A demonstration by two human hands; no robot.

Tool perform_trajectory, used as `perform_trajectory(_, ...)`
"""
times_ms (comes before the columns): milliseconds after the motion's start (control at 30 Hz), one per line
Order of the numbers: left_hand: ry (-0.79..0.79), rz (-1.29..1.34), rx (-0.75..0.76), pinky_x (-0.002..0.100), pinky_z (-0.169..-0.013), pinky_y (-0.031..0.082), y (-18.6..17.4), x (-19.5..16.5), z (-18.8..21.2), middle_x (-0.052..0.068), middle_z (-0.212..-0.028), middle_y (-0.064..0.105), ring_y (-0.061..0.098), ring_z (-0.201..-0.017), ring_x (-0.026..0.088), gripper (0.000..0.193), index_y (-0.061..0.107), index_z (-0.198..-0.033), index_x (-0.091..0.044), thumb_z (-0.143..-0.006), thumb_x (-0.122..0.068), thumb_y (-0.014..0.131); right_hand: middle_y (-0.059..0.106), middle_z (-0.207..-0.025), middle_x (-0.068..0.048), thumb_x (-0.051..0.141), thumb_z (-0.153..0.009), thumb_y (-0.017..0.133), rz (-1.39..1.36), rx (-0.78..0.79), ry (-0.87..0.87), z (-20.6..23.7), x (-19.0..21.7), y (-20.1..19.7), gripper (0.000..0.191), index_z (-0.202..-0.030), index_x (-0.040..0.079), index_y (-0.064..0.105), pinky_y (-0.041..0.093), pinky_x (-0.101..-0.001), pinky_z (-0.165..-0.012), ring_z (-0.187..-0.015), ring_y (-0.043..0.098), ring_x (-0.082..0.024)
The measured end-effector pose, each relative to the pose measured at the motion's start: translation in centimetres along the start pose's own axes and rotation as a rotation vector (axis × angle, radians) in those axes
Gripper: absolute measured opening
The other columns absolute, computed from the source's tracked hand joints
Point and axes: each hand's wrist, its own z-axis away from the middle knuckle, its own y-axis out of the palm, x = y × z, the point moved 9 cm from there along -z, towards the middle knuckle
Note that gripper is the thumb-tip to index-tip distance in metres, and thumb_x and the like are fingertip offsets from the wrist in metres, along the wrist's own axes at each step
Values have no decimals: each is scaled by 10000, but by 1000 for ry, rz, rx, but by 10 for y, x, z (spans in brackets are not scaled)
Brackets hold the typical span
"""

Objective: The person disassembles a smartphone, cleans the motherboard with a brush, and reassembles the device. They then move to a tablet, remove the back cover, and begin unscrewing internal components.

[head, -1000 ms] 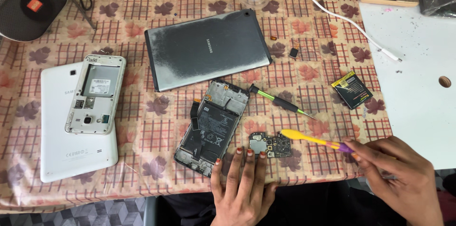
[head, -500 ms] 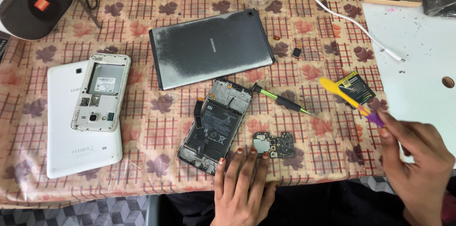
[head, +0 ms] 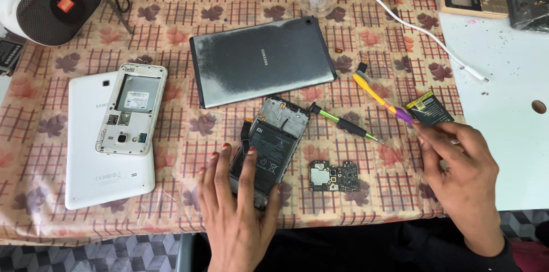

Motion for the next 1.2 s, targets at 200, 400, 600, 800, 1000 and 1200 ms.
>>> perform_trajectory(200,-15,73,3,523,-882,556,-3,4,-2,323,-1373,492,613,-1213,454,860,372,-1508,-29,-835,-366,787,676,-1095,-62,66,-849,774,81,31,-122,-1,11,4,287,-1131,121,762,543,-400,-842,-970,624,-239)
perform_trajectory(400,18,-52,18,461,-715,565,4,-6,14,261,-1230,569,676,-978,352,902,450,-1477,-98,-754,-471,839,592,-1342,-80,289,-835,724,-226,234,-447,17,69,19,504,-1316,167,637,522,-402,-1020,-1184,608,-236)
perform_trajectory(600,47,-132,131,439,-718,499,15,-13,20,247,-1346,550,591,-898,329,799,510,-1493,-210,-814,-565,736,607,-1370,-94,254,-833,741,-178,449,-506,23,94,33,615,-1405,104,573,496,-474,-1034,-1252,589,-291)
perform_trajectory(800,226,-97,181,622,-1068,304,24,-22,11,240,-1557,408,398,-1397,450,679,492,-1491,-192,-897,-519,529,683,-1212,-50,373,-772,841,-247,357,-448,7,83,33,655,-1348,126,652,596,-415,-949,-1039,700,-189)
perform_trajectory(1000,355,-24,258,627,-1176,224,32,-20,8,152,-1606,405,362,-1479,388,670,474,-1542,-189,-958,-515,444,778,-1102,-71,206,-769,859,-586,440,-252,-45,66,38,400,-1144,113,753,635,-239,-667,-804,809,-89)
perform_trajectory(1200,362,8,247,638,-1183,220,31,-22,8,172,-1596,417,361,-1482,396,669,480,-1538,-159,-960,-495,479,776,-1096,-72,173,-789,856,-686,353,-211,-85,93,65,304,-1064,74,769,648,-278,-755,-869,786,-138)
